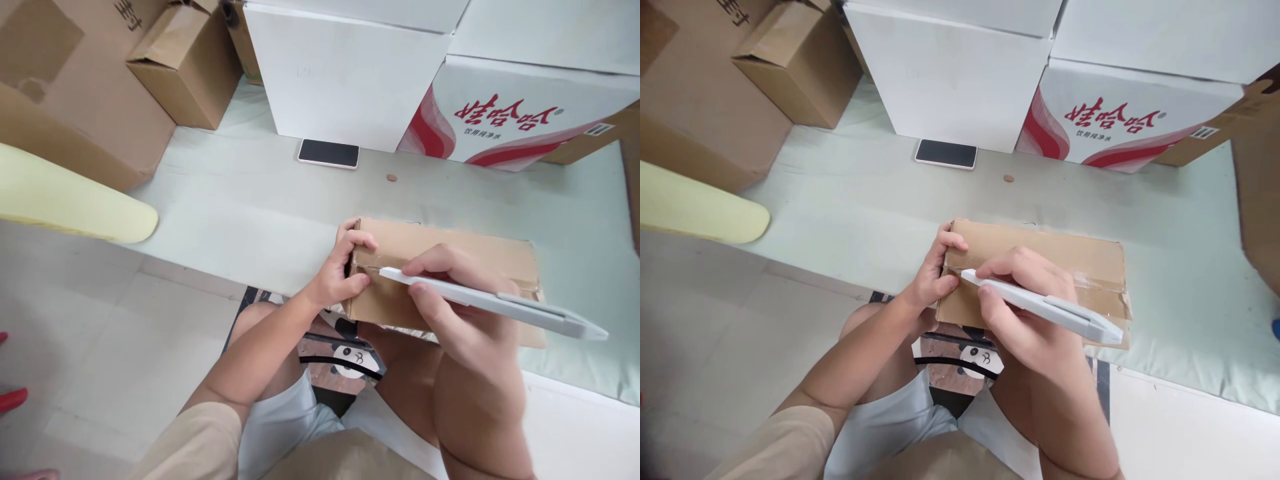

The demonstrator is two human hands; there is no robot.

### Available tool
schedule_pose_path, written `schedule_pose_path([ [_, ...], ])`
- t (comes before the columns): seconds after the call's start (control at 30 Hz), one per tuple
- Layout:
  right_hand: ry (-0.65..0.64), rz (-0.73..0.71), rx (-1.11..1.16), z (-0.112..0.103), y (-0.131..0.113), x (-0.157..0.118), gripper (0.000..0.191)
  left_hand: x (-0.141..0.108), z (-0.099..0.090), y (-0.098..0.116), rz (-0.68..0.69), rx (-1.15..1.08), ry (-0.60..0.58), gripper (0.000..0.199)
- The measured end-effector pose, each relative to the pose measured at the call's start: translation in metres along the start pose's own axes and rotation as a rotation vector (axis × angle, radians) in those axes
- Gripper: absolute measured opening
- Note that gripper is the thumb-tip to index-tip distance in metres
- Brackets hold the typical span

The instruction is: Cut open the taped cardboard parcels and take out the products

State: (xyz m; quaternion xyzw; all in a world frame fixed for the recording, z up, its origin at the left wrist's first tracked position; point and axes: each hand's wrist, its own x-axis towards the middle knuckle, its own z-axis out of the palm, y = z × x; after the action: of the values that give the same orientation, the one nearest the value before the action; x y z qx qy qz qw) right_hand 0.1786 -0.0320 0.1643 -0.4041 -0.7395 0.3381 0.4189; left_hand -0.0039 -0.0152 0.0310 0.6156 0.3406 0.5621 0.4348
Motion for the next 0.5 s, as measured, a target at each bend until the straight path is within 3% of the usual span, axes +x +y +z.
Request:
schedule_pose_path([
  [0.17,0.052,0.077,0.040,0.003,0.001,-0.001,0.011,0.001,-0.001,0.003,-0.015,0.006,0.007,0.062],
  [0.33,0.225,0.131,0.169,0.002,0.004,-0.004,0.020,0.001,-0.002,0.006,-0.031,0.001,0.008,0.061],
  [0.5,0.195,0.208,0.140,-0.007,-0.001,-0.008,0.020,0.001,-0.003,0.006,-0.026,0.002,0.024,0.057],
])
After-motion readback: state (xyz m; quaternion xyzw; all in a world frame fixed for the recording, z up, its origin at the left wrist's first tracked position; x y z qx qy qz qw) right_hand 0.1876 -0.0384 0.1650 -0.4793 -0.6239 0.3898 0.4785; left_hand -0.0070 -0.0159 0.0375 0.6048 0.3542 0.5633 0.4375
